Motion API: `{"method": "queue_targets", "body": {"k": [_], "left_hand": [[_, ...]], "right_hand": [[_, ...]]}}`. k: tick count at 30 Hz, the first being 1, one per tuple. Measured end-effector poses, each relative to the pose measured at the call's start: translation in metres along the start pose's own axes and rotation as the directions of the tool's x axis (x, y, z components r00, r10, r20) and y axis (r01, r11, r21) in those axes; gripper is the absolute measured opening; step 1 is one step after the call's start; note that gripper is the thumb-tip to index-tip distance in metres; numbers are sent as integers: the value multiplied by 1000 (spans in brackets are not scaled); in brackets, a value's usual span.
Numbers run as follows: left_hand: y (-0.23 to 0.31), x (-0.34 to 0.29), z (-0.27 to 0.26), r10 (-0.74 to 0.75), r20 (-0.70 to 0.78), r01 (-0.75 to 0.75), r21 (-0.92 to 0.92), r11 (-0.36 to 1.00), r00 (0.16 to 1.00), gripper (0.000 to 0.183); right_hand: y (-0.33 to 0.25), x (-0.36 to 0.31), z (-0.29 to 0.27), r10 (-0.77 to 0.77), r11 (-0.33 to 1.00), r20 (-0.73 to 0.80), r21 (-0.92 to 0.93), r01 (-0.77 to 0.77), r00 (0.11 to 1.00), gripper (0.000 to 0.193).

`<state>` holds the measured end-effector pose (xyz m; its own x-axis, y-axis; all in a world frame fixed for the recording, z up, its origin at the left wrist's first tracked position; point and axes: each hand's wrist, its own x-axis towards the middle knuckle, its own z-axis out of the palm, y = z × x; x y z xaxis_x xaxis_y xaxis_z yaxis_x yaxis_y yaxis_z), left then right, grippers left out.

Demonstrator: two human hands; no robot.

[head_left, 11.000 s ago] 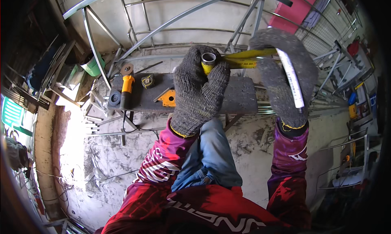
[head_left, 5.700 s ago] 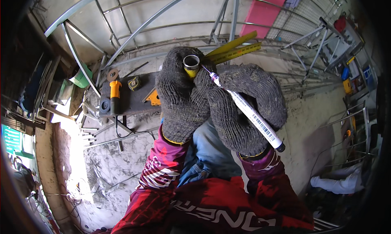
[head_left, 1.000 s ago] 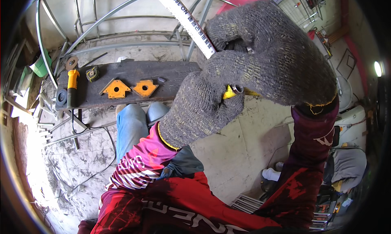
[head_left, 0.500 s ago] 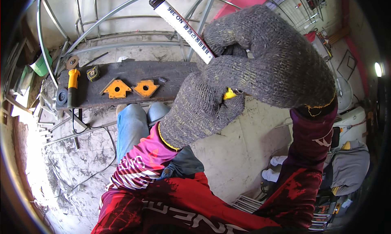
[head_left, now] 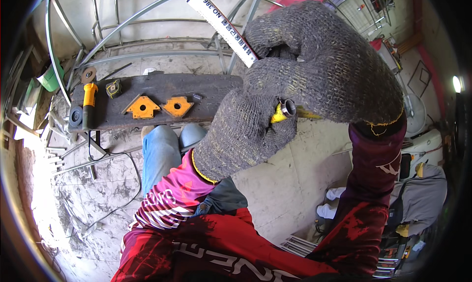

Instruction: Measure and mark a metal tube for fabrication using a tape measure and marker.

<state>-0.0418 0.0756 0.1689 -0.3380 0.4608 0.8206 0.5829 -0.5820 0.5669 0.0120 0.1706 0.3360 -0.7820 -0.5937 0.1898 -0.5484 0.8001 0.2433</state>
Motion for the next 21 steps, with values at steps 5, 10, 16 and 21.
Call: {"method": "queue_targets", "body": {"k": [5, 10, 16, 21], "left_hand": [[6, 0, -5, -38, 17, 38, 17, 999, 999, 22], [8, 1, -8, -184, 122, 187, -20, 982, 975, 19], [18, 7, -16, -151, 33, 150, 27, 988, 988, 17], [17, 9, -20, -254, 29, 256, -103, 961, 967, 16]], "right_hand": [[-3, -2, 1, 162, 985, -3, 50, -162, 987, 22], [-4, -2, -4, 36, 993, -36, -110, -40, 999, 21], [8, -12, 4, 84, 996, -89, -3, -85, 992, 23], [2, -15, 7, 414, 861, -73, 355, -364, 907, 23]]}}
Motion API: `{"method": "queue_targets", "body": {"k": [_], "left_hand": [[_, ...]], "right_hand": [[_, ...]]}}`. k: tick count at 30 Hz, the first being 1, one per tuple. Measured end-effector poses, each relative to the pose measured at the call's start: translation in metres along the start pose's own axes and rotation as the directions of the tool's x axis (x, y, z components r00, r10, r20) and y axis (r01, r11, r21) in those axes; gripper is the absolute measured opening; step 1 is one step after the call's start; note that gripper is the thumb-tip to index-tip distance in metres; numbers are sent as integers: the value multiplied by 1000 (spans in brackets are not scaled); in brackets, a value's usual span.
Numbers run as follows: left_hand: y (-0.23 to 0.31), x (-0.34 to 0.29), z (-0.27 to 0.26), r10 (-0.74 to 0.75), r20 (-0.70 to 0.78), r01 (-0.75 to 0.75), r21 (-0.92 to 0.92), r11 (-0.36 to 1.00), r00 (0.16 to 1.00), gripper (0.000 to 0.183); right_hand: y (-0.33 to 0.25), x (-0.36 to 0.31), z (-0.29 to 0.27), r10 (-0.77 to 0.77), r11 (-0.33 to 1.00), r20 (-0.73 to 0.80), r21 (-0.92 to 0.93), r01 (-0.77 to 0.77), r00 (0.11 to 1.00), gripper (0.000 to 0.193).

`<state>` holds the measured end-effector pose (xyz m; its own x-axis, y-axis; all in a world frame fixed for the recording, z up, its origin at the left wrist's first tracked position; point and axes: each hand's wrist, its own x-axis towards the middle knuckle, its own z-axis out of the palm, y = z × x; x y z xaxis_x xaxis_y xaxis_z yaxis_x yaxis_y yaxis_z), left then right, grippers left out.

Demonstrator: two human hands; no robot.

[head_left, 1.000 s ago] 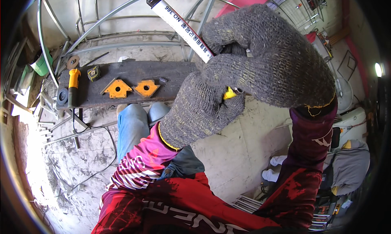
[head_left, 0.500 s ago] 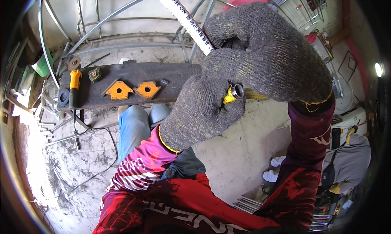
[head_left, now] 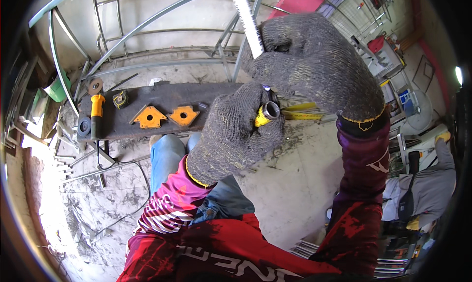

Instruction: Measure and mark a metal tube for fabrication using a tape measure and marker.

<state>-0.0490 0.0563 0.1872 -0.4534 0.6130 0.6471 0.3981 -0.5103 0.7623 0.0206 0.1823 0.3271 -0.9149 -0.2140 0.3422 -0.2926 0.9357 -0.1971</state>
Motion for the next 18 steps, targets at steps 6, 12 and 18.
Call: {"method": "queue_targets", "body": {"k": [6, 12, 18], "left_hand": [[10, -4, -22, 28, 16, -28, 19, 999, 999, 19], [24, -27, -42, 78, 51, -88, 252, 964, 996, 19], [31, -32, -43, 32, -5, -27, 413, 910, 999, 20]], "right_hand": [[-6, -17, -8, 385, 716, -67, 650, -253, 920, 27], [25, -41, 29, 50, 656, -152, 750, 82, 987, 38], [17, -39, 47, 84, 741, -248, 663, 106, 965, 31]]}}
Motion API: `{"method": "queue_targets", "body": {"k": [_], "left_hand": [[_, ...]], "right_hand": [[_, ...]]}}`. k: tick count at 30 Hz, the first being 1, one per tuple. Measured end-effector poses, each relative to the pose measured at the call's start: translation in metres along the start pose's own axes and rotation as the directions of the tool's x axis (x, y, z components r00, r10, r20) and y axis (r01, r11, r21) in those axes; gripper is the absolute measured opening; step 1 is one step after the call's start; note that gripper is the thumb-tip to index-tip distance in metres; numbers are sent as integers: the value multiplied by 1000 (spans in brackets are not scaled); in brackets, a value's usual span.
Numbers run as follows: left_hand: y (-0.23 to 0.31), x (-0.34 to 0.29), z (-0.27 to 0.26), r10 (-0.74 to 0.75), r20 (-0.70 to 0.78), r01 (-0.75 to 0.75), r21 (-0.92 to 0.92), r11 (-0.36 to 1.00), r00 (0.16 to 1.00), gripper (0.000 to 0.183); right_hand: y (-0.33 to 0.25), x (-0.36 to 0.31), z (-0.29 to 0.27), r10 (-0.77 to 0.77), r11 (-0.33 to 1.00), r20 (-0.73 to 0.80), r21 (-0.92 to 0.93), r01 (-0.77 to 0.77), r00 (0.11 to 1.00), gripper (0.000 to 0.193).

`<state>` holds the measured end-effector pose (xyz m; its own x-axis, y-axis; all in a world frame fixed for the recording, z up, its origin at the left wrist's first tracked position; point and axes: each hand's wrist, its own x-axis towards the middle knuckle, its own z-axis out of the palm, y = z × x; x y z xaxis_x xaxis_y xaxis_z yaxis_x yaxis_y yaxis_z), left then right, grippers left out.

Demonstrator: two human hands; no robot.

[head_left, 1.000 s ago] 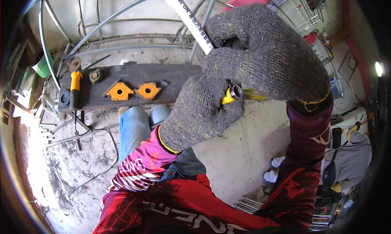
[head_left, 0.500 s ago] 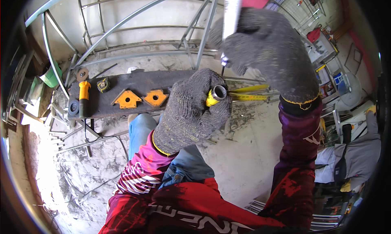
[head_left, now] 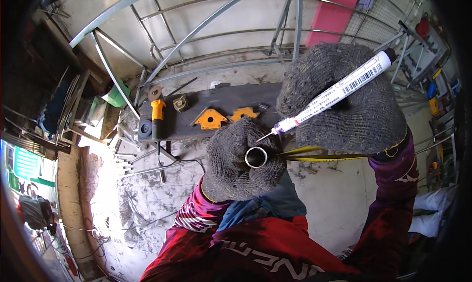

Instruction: Measure and mark a metal tube for fabrication using a tape measure and marker.

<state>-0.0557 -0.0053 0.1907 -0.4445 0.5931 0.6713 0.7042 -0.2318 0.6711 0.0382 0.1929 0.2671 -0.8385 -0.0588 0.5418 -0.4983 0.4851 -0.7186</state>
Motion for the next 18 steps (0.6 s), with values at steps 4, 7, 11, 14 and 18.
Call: {"method": "queue_targets", "body": {"k": [4, 7, 11, 14, 18], "left_hand": [[-1, 1, 2, -18, -54, 17, -9, 1000, 998, 21], [-7, 3, 0, -10, -61, 12, 25, 1000, 998, 22], [-4, 9, 3, -5, -45, 3, -45, 999, 999, 23], [-5, 10, 7, 10, -39, -12, -65, 998, 999, 23], [-13, 0, 3, -7, -83, 5, -24, 1000, 997, 24]], "right_hand": [[19, -20, -24, -41, 701, 228, -687, 190, 973, 36], [21, -6, -19, -28, 847, 323, -494, 194, 946, 40], [3, 10, -18, -64, 969, 320, 248, -18, 945, 47], [10, 22, -28, -43, 974, 230, 225, -10, 972, 45], [31, 9, -29, -49, 963, 144, 271, 8, 988, 42]]}}
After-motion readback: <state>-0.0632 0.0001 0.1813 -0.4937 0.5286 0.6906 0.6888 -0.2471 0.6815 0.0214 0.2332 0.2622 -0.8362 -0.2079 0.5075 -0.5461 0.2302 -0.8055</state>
